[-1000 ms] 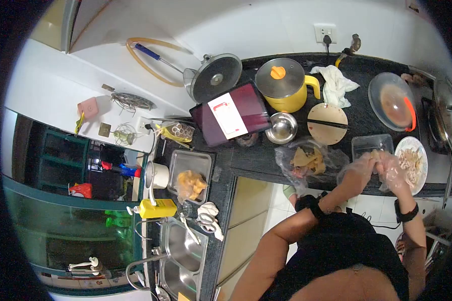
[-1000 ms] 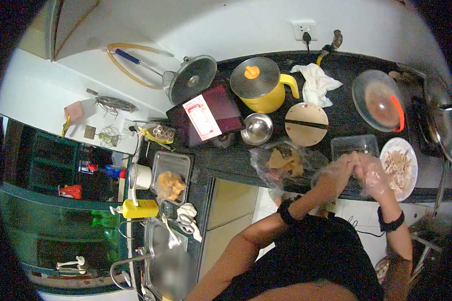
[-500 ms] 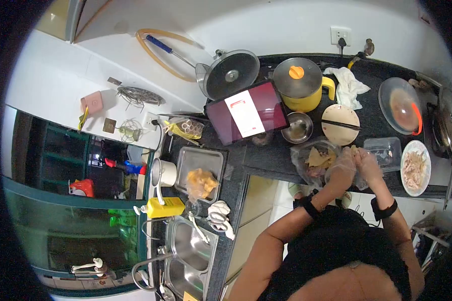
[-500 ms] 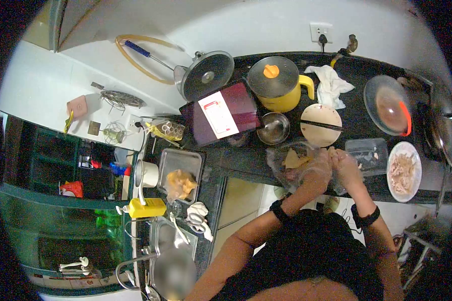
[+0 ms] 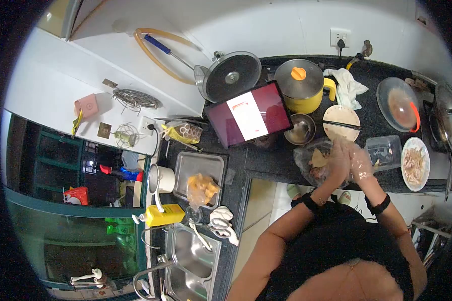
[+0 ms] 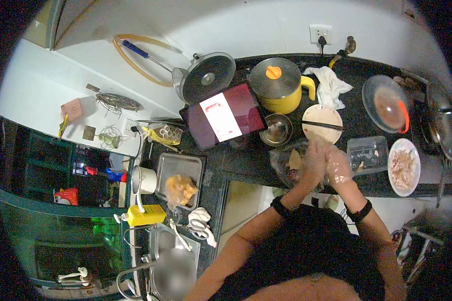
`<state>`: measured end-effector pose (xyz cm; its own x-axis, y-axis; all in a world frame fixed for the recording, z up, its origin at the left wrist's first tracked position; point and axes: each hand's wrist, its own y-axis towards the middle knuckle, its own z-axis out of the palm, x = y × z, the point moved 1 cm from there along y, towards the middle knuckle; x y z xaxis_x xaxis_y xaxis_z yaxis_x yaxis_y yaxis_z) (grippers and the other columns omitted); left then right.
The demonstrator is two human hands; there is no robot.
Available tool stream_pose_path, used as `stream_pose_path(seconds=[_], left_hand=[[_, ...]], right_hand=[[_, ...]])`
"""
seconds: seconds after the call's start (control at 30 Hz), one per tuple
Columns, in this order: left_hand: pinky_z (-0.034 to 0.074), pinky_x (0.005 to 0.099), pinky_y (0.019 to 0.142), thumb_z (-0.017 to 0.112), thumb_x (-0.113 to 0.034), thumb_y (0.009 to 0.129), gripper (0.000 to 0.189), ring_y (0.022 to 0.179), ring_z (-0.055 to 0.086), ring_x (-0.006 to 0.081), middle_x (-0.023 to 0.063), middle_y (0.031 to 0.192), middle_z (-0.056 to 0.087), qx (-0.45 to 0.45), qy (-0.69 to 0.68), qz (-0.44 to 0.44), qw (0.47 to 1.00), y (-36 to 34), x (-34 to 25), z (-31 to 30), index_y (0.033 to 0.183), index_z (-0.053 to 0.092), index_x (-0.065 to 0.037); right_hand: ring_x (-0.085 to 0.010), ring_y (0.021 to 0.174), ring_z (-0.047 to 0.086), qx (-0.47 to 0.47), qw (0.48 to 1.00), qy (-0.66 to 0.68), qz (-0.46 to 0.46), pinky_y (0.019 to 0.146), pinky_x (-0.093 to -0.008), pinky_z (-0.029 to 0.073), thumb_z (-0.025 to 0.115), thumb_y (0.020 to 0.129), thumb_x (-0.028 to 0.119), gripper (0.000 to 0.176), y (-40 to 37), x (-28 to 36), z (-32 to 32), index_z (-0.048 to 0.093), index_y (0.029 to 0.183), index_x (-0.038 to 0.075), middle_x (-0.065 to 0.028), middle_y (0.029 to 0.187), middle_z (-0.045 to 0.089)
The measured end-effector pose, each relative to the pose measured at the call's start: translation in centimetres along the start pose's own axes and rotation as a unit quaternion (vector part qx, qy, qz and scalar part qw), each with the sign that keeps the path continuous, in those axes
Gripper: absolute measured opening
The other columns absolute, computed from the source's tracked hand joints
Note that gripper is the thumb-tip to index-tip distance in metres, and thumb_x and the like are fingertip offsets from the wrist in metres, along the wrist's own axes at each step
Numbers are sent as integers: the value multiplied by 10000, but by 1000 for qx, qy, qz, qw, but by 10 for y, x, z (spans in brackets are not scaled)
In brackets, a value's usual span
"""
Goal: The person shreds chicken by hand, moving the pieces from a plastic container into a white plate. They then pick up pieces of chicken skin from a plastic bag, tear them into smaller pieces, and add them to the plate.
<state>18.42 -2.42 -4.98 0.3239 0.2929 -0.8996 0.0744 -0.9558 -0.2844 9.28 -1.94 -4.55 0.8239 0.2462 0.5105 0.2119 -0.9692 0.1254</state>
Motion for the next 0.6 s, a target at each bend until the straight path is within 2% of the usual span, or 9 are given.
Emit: stream_pose_path(seconds=[0.13, 0.2, 0.27, 0.37, 0.43, 0.47, 0.5, 0.53, 0.6], left_hand=[[375, 407, 857, 399, -207, 854, 362, 977, 495, 368, 258, 1094, 475, 11, -37, -10, 999, 8, 1, -9, 1150, 385, 1], [409, 417, 799, 377, -189, 861, 305, 927, 513, 393, 262, 1013, 524, 33, 227, 108, 967, 13, -1, -15, 1041, 477, 36], [418, 413, 794, 386, -185, 852, 298, 924, 520, 385, 259, 1007, 528, 44, 214, 130, 967, 12, -3, -21, 1023, 490, 35], [430, 405, 786, 404, -175, 835, 287, 923, 528, 371, 252, 999, 532, 78, 201, 178, 960, 16, 3, -22, 1010, 501, 30], [433, 402, 783, 412, -169, 828, 284, 924, 528, 366, 247, 996, 532, 101, 200, 204, 953, 18, 3, -20, 1015, 498, 26], [430, 402, 791, 422, -173, 822, 288, 928, 525, 364, 243, 992, 533, 139, 125, 126, 974, 20, 4, -19, 1016, 490, 28], [427, 402, 800, 432, -177, 816, 294, 931, 522, 362, 239, 988, 533, 174, 49, 47, 982, 21, 3, -19, 1018, 482, 30], [427, 402, 800, 432, -177, 816, 294, 931, 522, 362, 239, 988, 533, 177, 51, 46, 982, 20, 1, -21, 1018, 482, 30], [429, 392, 809, 448, -176, 803, 287, 908, 532, 355, 221, 982, 546, 114, 224, 213, 944, 20, -5, -25, 1014, 467, 17]], right_hand=[[-321, 710, 567, 0, 992, -119, -51, 619, -391, 461, 486, 769, 131, 262, 1, 1, -1, 518, 1004, 18, -178, 825, 572], [-323, 721, 567, 18, 992, -120, -43, 622, -391, 460, 479, 777, 130, 247, 2, -7, 9, 516, 994, 18, -177, 825, 572], [-325, 732, 567, 35, 991, -120, -37, 625, -392, 459, 471, 785, 129, 233, 5, -12, 15, 514, 985, 18, -175, 825, 572], [-348, 676, 569, -25, 999, -31, -25, 603, -423, 450, 428, 817, 166, 190, 7, -7, 3, 566, 863, 44, -180, 772, 577], [-356, 695, 560, 103, 991, 75, 48, 616, -415, 438, 411, 832, 191, 213, 5, -18, -3, 565, 835, 46, -185, 757, 568], [-356, 695, 560, 102, 991, 76, 50, 616, -415, 438, 411, 832, 191, 213, 7, -18, -1, 565, 835, 46, -185, 757, 568], [-304, 629, 514, 19, 985, 172, 19, 596, -378, 424, 430, 827, 195, 209, 9, -15, 1, 549, 804, 24, -161, 694, 531], [-253, 563, 468, -66, 962, 265, -11, 576, -341, 410, 449, 822, 198, 218, 10, -15, 2, 532, 774, 2, -137, 631, 494], [-256, 576, 472, -42, 969, 245, 10, 583, -350, 412, 428, 840, 203, 229, 8, -25, 4, 525, 816, -3, -149, 660, 505]])
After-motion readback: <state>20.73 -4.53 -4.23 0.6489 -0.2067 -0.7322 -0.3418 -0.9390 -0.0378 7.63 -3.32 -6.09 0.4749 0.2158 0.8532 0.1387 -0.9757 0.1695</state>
